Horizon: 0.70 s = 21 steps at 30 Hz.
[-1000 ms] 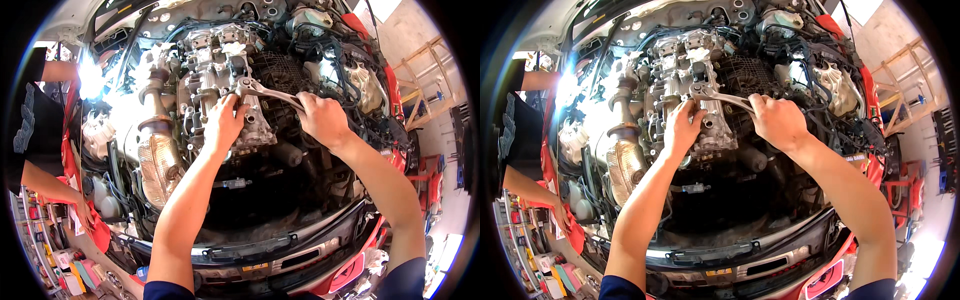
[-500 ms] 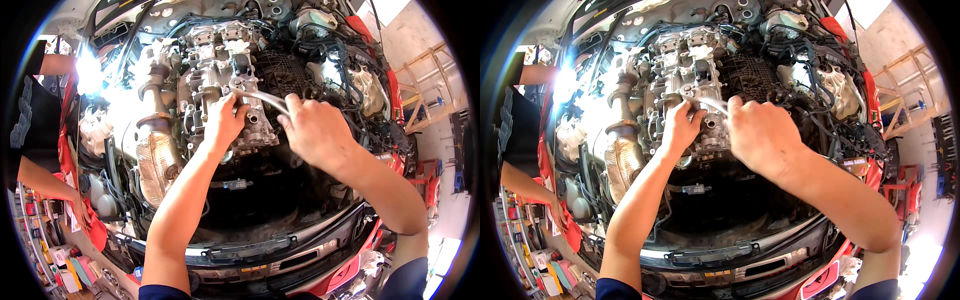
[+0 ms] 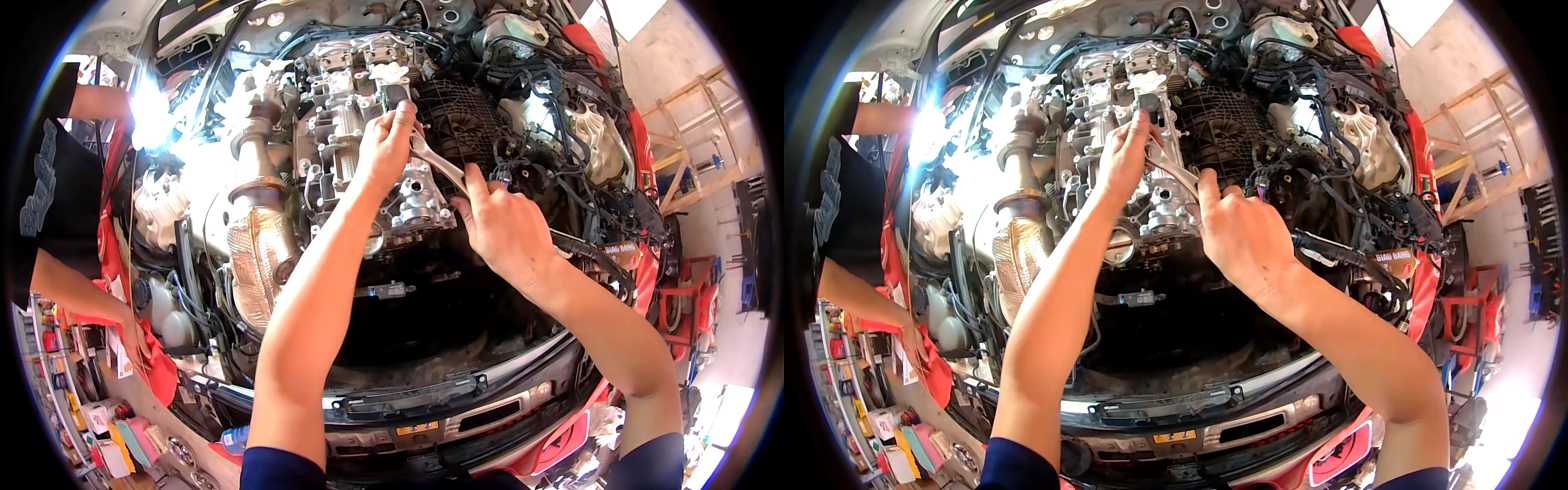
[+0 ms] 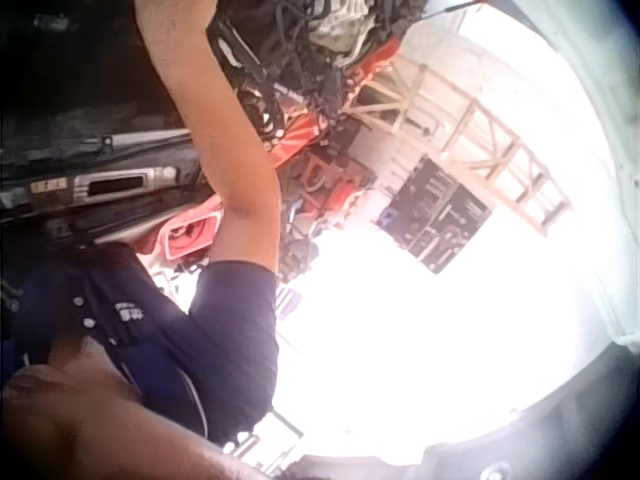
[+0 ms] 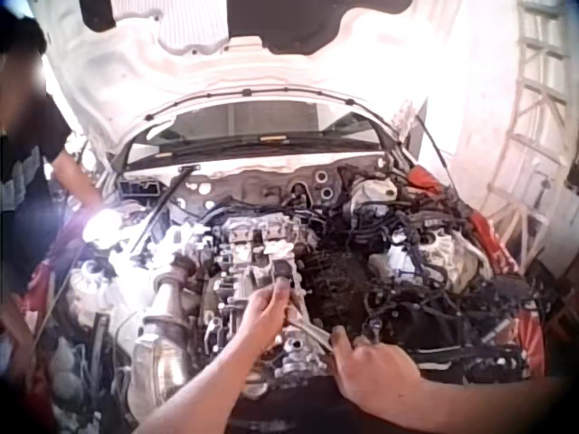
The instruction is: The person uses a socket wrench to unscrew and remove bolts from the engine block, places a component into a pink bucket, and then uses a larger wrench to loosen and remove more bolts from the top of the engine assembly.
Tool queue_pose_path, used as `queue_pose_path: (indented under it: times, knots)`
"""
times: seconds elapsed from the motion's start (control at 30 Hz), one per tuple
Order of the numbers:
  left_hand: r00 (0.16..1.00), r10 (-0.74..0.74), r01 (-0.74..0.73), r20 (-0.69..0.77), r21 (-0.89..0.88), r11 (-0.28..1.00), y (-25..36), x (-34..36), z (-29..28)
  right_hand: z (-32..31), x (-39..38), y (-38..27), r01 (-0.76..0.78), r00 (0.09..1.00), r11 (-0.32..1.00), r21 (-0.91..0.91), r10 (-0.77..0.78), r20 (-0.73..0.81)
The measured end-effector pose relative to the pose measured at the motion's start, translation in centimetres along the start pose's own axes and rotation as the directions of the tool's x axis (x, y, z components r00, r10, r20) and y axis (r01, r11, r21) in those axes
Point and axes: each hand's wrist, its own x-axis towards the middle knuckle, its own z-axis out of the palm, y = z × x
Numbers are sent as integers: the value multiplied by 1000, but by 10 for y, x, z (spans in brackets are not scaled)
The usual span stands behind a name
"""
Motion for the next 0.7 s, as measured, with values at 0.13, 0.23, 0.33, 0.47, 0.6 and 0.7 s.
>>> queue_pose_path:
  times: [0.13,0.23,0.33,0.47,0.6,0.7]
  knots:
    - [983,56,-80,-174,-135,988,-21,-1,14,-4,10,17,104,994,975,-195,-107,-4]
    - [977,48,-92,-210,-207,974,-19,1,25,-11,26,47,213,976,966,-145,-218,-16]
    - [944,30,-109,-329,-223,969,-22,-1,30,-9,27,53,235,971,962,-136,-239,-14]
    - [909,27,-128,-417,-218,967,-26,0,36,-7,36,66,330,940,932,-146,-339,-41]
    - [862,94,-209,-498,-180,961,-20,1,40,1,58,90,424,894,869,-256,-446,-33]
    - [902,55,-197,-428,-295,935,-14,-1,41,7,92,119,607,747,759,-234,-646,-156]
